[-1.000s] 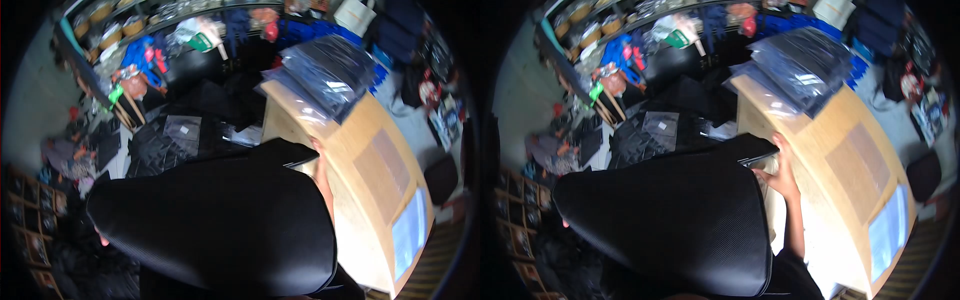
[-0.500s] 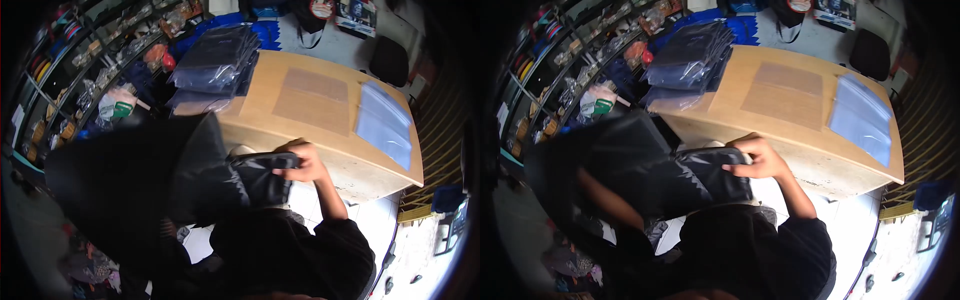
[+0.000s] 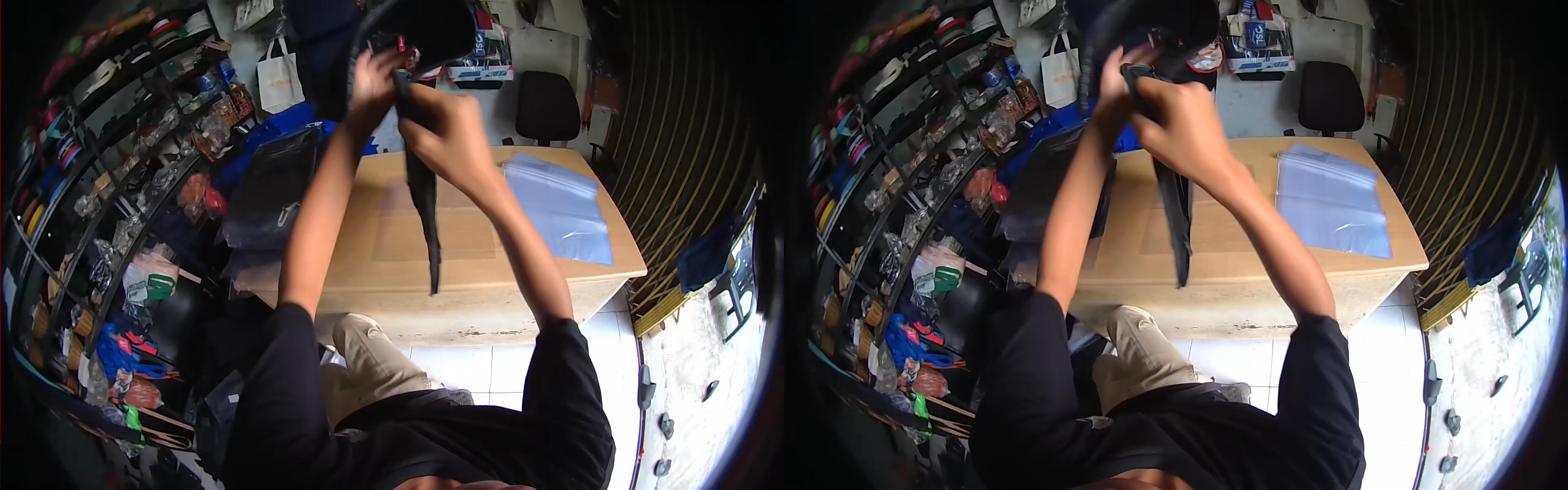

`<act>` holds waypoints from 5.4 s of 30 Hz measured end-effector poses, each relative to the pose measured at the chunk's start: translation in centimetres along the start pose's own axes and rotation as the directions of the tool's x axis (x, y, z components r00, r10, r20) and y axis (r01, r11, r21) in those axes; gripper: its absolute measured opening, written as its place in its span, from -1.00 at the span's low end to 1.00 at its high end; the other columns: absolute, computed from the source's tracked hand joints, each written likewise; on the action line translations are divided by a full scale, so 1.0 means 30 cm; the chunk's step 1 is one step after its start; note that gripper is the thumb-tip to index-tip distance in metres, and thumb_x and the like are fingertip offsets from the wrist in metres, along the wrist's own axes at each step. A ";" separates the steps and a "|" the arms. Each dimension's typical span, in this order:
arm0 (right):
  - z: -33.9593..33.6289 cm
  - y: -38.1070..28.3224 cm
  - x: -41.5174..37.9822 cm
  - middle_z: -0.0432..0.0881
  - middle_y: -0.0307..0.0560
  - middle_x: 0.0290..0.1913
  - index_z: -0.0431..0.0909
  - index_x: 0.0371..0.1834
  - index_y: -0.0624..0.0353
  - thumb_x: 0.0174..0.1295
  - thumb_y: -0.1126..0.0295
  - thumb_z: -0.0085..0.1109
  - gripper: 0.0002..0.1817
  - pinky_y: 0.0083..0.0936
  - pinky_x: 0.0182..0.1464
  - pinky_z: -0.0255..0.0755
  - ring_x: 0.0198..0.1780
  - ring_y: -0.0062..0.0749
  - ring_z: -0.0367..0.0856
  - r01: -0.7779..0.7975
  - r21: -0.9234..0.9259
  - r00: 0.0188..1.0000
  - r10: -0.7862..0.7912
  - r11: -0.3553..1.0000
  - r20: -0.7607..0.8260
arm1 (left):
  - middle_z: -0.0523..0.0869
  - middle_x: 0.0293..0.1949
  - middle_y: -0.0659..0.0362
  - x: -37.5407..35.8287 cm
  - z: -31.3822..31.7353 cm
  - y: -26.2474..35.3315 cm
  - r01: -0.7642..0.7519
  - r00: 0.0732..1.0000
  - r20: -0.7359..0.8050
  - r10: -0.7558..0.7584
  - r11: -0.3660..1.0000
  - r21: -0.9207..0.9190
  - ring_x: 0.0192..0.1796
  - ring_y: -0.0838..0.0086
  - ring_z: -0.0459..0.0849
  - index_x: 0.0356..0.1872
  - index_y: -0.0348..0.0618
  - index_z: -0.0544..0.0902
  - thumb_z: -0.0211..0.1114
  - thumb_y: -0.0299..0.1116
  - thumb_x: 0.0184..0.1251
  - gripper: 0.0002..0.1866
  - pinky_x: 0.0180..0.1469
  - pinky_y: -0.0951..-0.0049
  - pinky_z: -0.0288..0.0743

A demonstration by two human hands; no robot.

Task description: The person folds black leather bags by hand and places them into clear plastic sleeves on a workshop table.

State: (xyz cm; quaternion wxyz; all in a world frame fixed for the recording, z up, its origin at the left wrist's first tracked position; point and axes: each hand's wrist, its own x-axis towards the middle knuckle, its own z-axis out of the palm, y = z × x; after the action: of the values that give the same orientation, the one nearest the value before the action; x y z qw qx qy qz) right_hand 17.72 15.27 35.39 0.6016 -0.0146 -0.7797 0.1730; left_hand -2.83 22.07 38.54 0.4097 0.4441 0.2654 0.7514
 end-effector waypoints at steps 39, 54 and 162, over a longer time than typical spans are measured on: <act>0.208 0.870 0.000 0.64 0.02 -0.12 0.48 0.03 0.31 0.26 0.49 -0.06 -0.70 -0.32 -0.07 0.57 -0.15 -0.18 0.67 -0.440 0.654 0.580 0.750 0.616 -0.316 | 0.54 -0.47 0.33 -0.464 -0.121 -0.160 -0.333 0.903 0.003 0.430 0.694 0.639 -0.43 0.72 0.46 -0.17 -0.19 0.61 0.12 -0.29 0.49 -0.81 -0.38 0.67 0.32; 0.129 0.465 -0.801 0.58 -0.02 -0.08 0.48 -0.12 0.26 0.39 0.39 -0.13 -0.79 -0.20 0.25 0.41 0.04 -0.23 0.56 -0.180 0.984 0.173 0.984 -0.005 0.037 | 0.52 -0.02 0.07 -0.966 -0.459 -0.602 0.264 0.827 -0.507 0.241 0.630 0.730 -0.08 0.41 0.59 0.27 -0.23 0.26 0.12 0.28 0.34 -0.21 -0.08 0.39 0.46; 0.284 1.248 -0.592 0.69 0.31 -0.10 0.58 0.01 0.46 0.13 -0.19 0.25 -0.22 -0.13 0.05 0.56 -0.02 0.12 0.68 -0.581 -0.727 0.451 0.888 0.366 0.087 | 0.59 0.14 -0.26 -0.226 -0.720 -0.705 0.557 0.815 -0.579 -0.024 -0.242 0.794 0.21 0.03 0.59 0.10 -0.41 0.57 0.23 0.15 0.23 -0.27 0.25 0.15 0.45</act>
State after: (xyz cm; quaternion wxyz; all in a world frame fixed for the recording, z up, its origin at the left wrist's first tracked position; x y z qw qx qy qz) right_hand 7.65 44.20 6.23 0.2018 -0.5231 -0.8099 0.1724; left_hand -12.08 26.62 9.32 0.0473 0.3691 0.9012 0.2224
